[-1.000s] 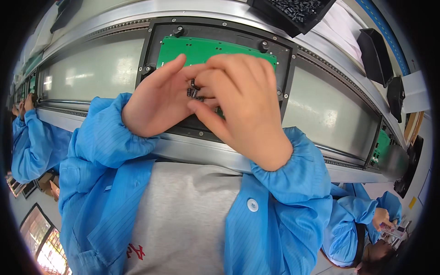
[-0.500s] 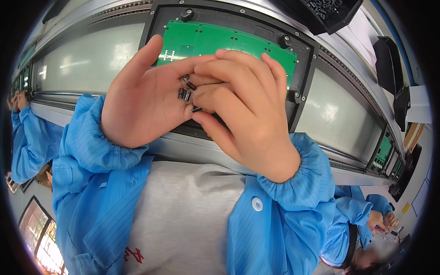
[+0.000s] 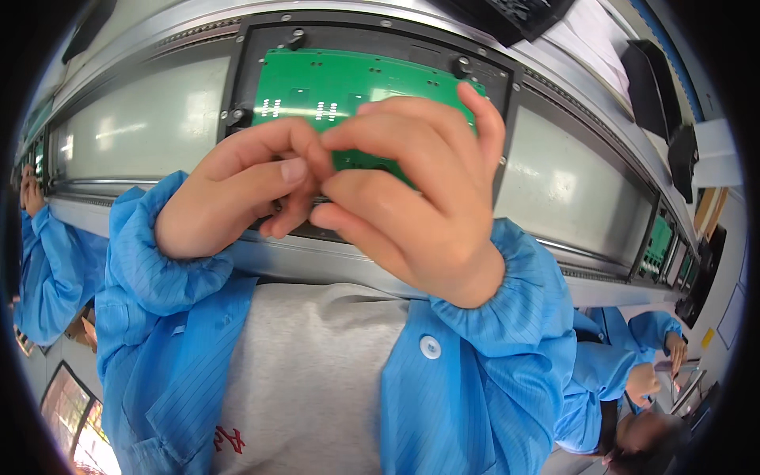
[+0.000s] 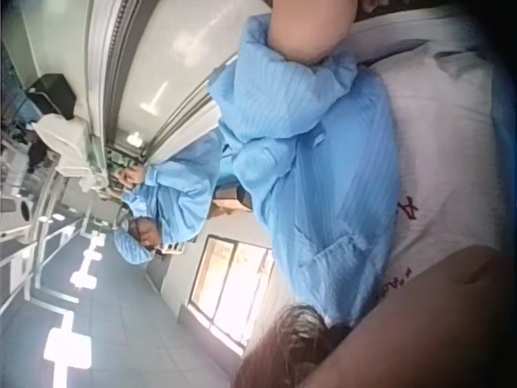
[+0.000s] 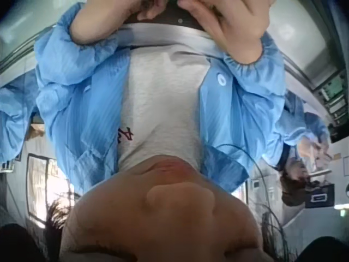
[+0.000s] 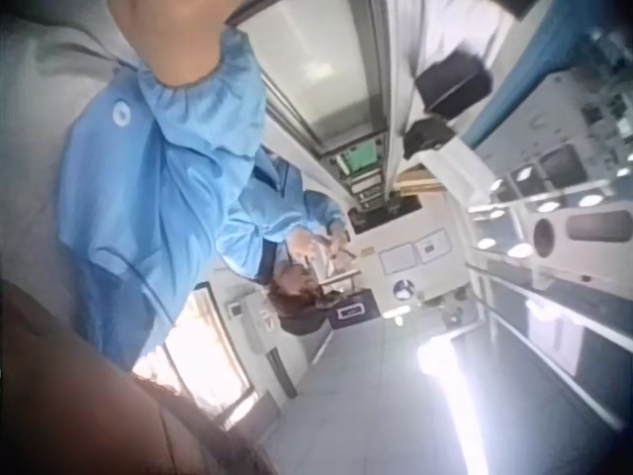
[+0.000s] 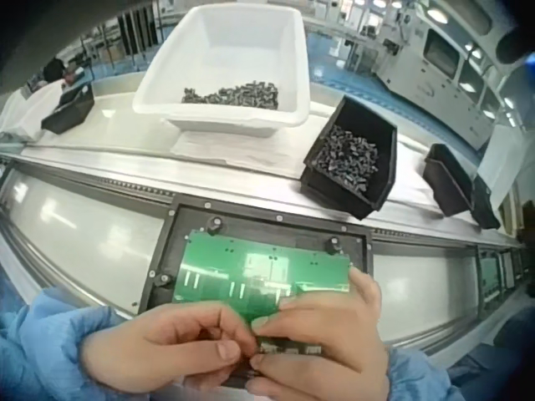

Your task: The person takes electronic components from containers by hand, inserts them into circuit boards positioned on a conveyor rail, and slides the circuit boards along the assembly line.

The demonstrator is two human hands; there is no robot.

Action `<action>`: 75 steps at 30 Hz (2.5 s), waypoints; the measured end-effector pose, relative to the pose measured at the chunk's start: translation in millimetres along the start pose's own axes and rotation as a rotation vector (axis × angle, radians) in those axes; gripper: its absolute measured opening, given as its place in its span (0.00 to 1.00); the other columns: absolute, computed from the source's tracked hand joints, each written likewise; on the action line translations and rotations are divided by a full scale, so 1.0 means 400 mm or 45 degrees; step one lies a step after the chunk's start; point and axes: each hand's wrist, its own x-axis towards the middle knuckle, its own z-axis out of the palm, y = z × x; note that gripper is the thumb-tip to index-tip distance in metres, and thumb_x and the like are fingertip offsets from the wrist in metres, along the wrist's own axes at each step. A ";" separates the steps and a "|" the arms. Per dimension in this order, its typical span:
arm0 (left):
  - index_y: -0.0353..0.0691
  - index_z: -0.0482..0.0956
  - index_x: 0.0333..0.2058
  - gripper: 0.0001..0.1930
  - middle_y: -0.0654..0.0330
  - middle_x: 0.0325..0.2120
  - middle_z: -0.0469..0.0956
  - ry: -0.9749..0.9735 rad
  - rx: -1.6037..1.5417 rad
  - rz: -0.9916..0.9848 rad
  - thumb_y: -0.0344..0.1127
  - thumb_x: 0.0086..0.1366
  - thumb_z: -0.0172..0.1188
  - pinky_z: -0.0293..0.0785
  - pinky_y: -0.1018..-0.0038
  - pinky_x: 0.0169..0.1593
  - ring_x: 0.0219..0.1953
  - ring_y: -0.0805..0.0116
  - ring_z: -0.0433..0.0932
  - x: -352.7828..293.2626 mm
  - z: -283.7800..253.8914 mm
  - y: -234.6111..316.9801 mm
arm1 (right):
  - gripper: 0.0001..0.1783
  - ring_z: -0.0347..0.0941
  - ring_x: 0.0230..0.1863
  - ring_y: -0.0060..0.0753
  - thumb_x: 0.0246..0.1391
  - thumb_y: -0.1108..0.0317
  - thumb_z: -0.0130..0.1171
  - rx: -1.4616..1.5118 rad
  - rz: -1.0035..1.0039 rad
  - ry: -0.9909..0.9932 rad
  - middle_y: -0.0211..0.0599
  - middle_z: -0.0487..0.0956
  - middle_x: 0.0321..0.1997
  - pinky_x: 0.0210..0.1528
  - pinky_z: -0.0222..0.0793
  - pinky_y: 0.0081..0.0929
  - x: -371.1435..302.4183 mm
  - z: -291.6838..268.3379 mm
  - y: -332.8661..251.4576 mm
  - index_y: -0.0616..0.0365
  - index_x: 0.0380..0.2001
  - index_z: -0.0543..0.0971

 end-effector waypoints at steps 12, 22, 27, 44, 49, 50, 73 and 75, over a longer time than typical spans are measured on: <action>0.38 0.67 0.34 0.04 0.65 0.18 0.66 0.202 0.018 -0.073 0.32 0.65 0.47 0.56 0.86 0.22 0.18 0.79 0.61 0.004 0.033 -0.016 | 0.05 0.66 0.36 0.26 0.41 0.65 0.59 -0.146 0.064 0.399 0.23 0.71 0.31 0.57 0.48 0.50 -0.016 0.054 0.022 0.47 0.22 0.73; 0.38 0.66 0.33 0.05 0.64 0.17 0.66 0.314 0.316 0.043 0.33 0.63 0.48 0.55 0.86 0.21 0.16 0.79 0.59 -0.013 0.009 -0.007 | 0.06 0.66 0.37 0.29 0.45 0.66 0.59 -0.034 -0.034 0.374 0.26 0.71 0.31 0.56 0.52 0.45 -0.018 0.053 0.024 0.49 0.25 0.71; 0.38 0.66 0.33 0.06 0.64 0.17 0.66 0.266 0.363 0.081 0.34 0.63 0.49 0.55 0.86 0.21 0.15 0.79 0.59 -0.001 0.008 -0.012 | 0.07 0.65 0.35 0.31 0.44 0.66 0.59 0.101 0.001 0.350 0.28 0.70 0.31 0.56 0.53 0.44 -0.030 0.036 0.026 0.50 0.25 0.71; 0.37 0.66 0.34 0.08 0.61 0.16 0.66 -0.020 -0.207 -0.120 0.33 0.61 0.53 0.54 0.84 0.18 0.15 0.77 0.60 -0.039 -0.008 0.000 | 0.05 0.63 0.31 0.31 0.48 0.68 0.56 0.276 -0.207 0.486 0.31 0.69 0.28 0.51 0.58 0.36 0.000 0.062 0.005 0.54 0.25 0.71; 0.36 0.68 0.37 0.06 0.58 0.21 0.69 0.025 -0.255 -0.144 0.31 0.63 0.49 0.58 0.82 0.21 0.17 0.74 0.62 -0.001 0.012 -0.004 | 0.06 0.67 0.31 0.26 0.42 0.70 0.61 0.158 0.121 0.253 0.24 0.72 0.27 0.51 0.56 0.35 -0.002 0.007 0.013 0.49 0.26 0.75; 0.36 0.68 0.38 0.07 0.57 0.22 0.70 0.044 -0.258 -0.117 0.31 0.63 0.48 0.59 0.82 0.22 0.17 0.74 0.62 -0.009 0.015 -0.001 | 0.07 0.67 0.31 0.28 0.40 0.73 0.62 0.127 0.144 0.091 0.27 0.74 0.28 0.48 0.58 0.31 0.014 -0.027 0.014 0.51 0.26 0.76; 0.34 0.63 0.43 0.18 0.54 0.24 0.74 0.287 -0.533 0.301 0.41 0.72 0.28 0.64 0.85 0.15 0.12 0.73 0.67 -0.040 -0.038 0.001 | 0.06 0.64 0.35 0.29 0.39 0.75 0.61 -0.439 0.486 -0.289 0.26 0.71 0.28 0.52 0.51 0.33 -0.078 -0.038 0.033 0.53 0.24 0.77; 0.34 0.63 0.43 0.18 0.54 0.24 0.74 0.280 -0.519 0.308 0.41 0.72 0.29 0.64 0.85 0.15 0.12 0.73 0.67 -0.045 -0.038 -0.002 | 0.06 0.64 0.35 0.29 0.39 0.75 0.61 -0.447 0.489 -0.293 0.26 0.71 0.28 0.53 0.50 0.34 -0.079 -0.036 0.031 0.53 0.24 0.77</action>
